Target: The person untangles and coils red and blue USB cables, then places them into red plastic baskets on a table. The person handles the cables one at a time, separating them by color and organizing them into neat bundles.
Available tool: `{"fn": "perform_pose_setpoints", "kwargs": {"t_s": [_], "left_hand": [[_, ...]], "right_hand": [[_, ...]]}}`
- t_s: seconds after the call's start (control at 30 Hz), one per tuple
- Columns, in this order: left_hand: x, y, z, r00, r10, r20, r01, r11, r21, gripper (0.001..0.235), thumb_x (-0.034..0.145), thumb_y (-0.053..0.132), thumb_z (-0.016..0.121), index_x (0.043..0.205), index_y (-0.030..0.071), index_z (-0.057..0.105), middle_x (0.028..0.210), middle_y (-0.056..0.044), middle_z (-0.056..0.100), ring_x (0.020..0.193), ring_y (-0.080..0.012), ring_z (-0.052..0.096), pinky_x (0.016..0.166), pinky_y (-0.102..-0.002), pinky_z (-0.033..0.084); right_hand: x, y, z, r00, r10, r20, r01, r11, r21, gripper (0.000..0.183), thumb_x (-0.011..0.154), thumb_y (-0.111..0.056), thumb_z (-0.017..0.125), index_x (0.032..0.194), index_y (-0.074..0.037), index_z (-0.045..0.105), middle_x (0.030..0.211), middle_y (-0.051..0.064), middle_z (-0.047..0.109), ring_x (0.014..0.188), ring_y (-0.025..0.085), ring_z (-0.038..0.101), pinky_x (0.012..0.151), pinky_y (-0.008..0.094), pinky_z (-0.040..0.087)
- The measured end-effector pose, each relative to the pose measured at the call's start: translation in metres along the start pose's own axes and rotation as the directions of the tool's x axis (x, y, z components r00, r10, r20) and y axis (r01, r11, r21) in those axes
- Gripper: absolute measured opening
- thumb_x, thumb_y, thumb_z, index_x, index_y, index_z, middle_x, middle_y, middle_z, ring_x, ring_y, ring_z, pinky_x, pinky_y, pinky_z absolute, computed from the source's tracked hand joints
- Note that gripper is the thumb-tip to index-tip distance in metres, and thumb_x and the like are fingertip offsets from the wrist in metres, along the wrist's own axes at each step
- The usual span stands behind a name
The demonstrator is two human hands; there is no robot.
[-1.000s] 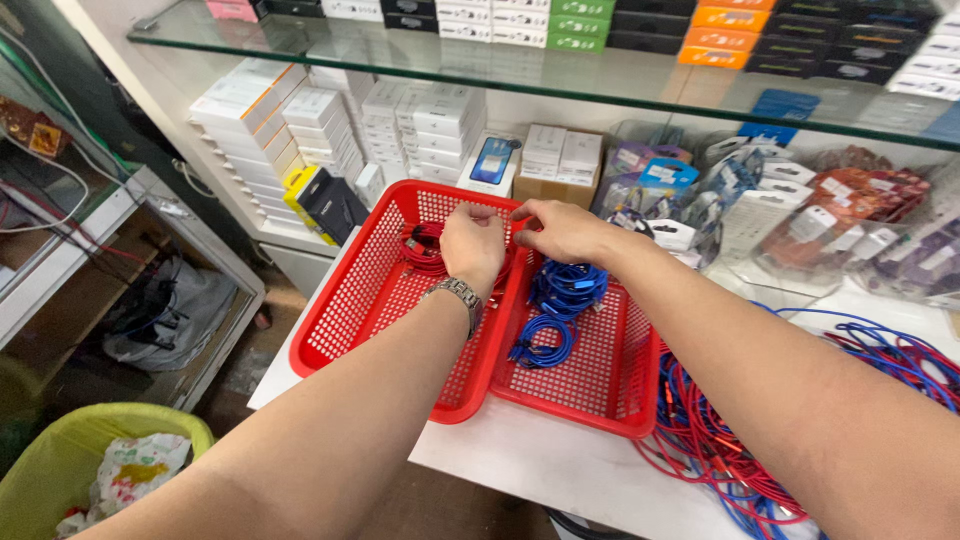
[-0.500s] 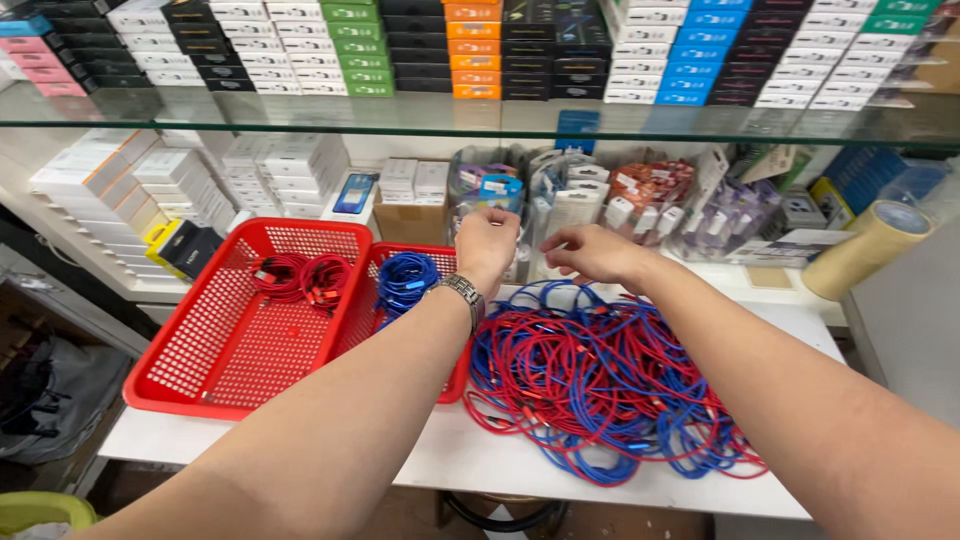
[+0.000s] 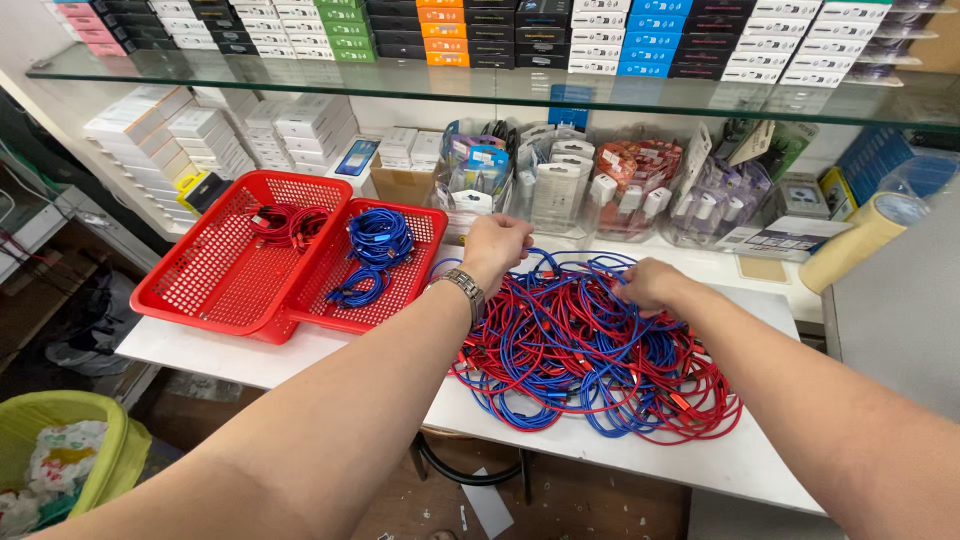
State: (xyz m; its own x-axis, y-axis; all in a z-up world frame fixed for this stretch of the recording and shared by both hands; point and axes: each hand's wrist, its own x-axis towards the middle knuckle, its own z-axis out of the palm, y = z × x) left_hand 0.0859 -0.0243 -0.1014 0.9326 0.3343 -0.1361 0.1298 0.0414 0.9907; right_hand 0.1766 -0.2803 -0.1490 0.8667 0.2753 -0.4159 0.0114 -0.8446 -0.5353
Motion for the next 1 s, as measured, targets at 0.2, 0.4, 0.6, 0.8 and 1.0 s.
{"fn": "perform_pose_setpoints", "kwargs": {"t_s": [0.2,0.4,0.6,0.8,1.0], "left_hand": [[-0.027,0.03,0.019,0.871,-0.233,0.433,0.093,0.942,0.321,0.036,0.087,0.02,0.068,0.122,0.014,0.071,0.114,-0.004,0.073,0.095,-0.0167,0.068,0.08,-0.033,0.061],[-0.049,0.047,0.07,0.718,-0.224,0.659,-0.078,0.915,0.396,0.056,0.079,0.04,0.079,0.128,0.017,0.062,0.129,-0.002,0.068,0.118,-0.0116,0.061,0.085,-0.038,0.056],[-0.019,0.041,0.063,0.649,-0.289,0.704,-0.076,0.896,0.438,0.038,0.085,0.033,0.08,0.107,0.003,0.073,0.11,-0.011,0.075,0.097,-0.02,0.068,0.084,-0.034,0.062],[0.015,0.05,0.035,0.742,-0.256,0.62,-0.018,0.916,0.401,0.024,0.097,0.03,0.07,0.105,0.008,0.074,0.1,-0.001,0.075,0.09,-0.012,0.068,0.082,-0.031,0.059],[0.035,0.057,0.023,0.894,-0.194,0.403,0.064,0.948,0.313,0.038,0.105,0.029,0.047,0.1,0.0,0.069,0.092,-0.013,0.074,0.08,-0.0231,0.073,0.071,-0.041,0.064]], "right_hand": [[-0.048,-0.066,-0.088,0.998,-0.067,-0.016,0.069,0.945,0.319,0.021,0.095,-0.023,0.067,0.098,-0.008,0.081,0.081,-0.001,0.064,0.069,0.012,0.056,0.061,0.03,0.054],[-0.115,-0.129,-0.15,0.954,-0.263,-0.142,0.296,0.76,0.579,0.024,0.101,-0.019,0.061,0.108,-0.005,0.079,0.076,-0.004,0.058,0.062,0.007,0.049,0.054,0.025,0.044],[-0.165,-0.15,-0.185,0.924,-0.333,-0.189,0.355,0.559,0.749,0.029,0.107,-0.023,0.053,0.124,-0.004,0.067,0.082,-0.003,0.064,0.074,0.007,0.061,0.067,0.023,0.052],[-0.192,-0.135,-0.179,0.941,-0.284,-0.183,0.321,0.582,0.747,0.036,0.106,-0.032,0.045,0.131,-0.01,0.058,0.081,-0.003,0.058,0.077,0.009,0.06,0.076,0.028,0.058],[-0.18,-0.079,-0.182,0.943,-0.294,-0.156,0.307,0.586,0.75,0.039,0.11,-0.028,0.047,0.142,-0.009,0.059,0.077,-0.006,0.055,0.073,0.007,0.055,0.067,0.024,0.048]]}}
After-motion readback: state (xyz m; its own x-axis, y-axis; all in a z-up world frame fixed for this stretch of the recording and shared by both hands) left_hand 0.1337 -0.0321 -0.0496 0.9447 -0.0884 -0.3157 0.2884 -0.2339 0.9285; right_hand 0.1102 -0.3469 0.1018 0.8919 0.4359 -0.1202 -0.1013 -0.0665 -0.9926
